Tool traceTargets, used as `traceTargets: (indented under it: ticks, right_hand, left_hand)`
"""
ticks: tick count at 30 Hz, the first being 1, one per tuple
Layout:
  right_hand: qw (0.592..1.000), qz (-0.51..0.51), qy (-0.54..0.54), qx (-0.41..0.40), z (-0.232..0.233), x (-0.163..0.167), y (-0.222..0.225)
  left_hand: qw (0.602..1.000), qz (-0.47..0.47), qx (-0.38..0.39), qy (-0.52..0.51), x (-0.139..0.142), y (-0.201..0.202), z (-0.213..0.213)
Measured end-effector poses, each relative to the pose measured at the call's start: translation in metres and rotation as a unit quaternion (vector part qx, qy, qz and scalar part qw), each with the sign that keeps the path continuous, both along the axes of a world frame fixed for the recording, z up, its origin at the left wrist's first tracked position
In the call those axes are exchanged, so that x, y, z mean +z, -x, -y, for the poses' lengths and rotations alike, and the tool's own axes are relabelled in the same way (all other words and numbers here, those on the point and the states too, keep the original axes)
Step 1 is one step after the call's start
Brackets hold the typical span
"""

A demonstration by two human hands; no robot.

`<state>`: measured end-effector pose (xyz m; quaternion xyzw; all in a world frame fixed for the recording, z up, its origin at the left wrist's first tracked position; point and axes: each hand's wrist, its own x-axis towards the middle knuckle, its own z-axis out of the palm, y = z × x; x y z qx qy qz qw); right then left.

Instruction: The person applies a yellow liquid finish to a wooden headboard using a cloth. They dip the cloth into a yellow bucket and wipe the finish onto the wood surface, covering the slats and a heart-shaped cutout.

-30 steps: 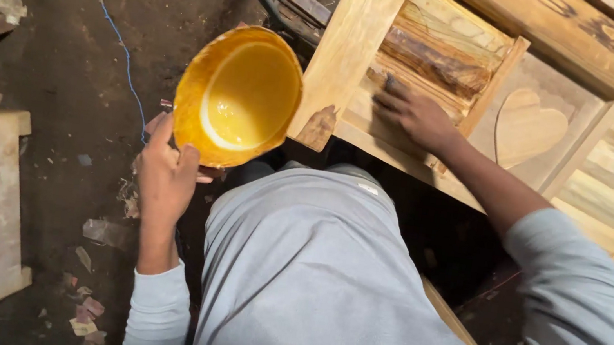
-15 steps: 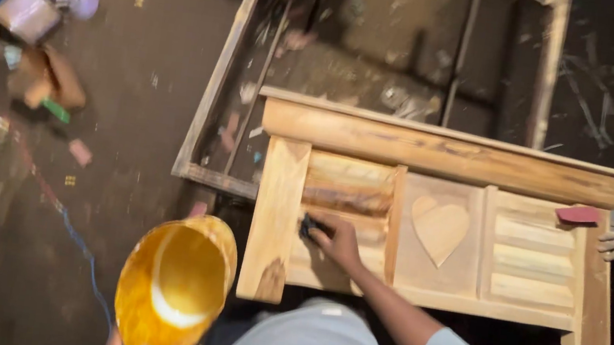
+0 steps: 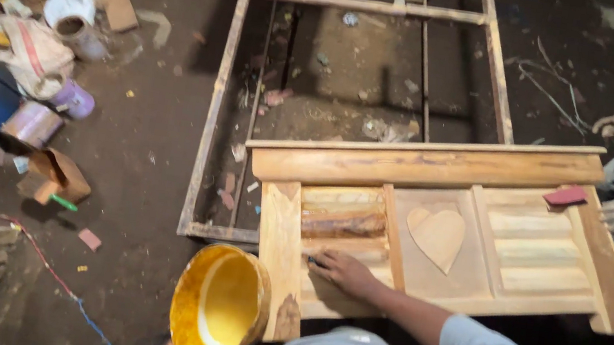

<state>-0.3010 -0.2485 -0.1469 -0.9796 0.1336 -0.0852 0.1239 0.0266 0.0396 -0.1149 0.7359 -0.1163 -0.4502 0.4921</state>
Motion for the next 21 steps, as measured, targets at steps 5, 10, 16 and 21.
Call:
traceTargets:
  ticks: [5,10,16,21]
  right_hand:
    - [0.995,-0.058,-0.001,0.086,0.012,-0.012,0.01]
    - [0.985,-0.049,0.125,0.109,0.01,-0.011,-0.018]
    - [0.93,0.157,-0.092,-0.32,-0.047,0.011,-0.056]
    - [0.921,0.169,-0.075,-0.344,-0.029,0.026,-0.079]
  left_hand:
    - [0.998,-0.009,-0.03,0.053,0.05,-0.003,-0.001]
    - [0.994,0.078,-0.041,0.057,0.118,0.005,-0.003]
    - [0.995,0.072,-0.013,0.069,0.149,0.009,-0.012]
    - [0.996,0.035,0.013,0.077,0.158,0.006,-0.022]
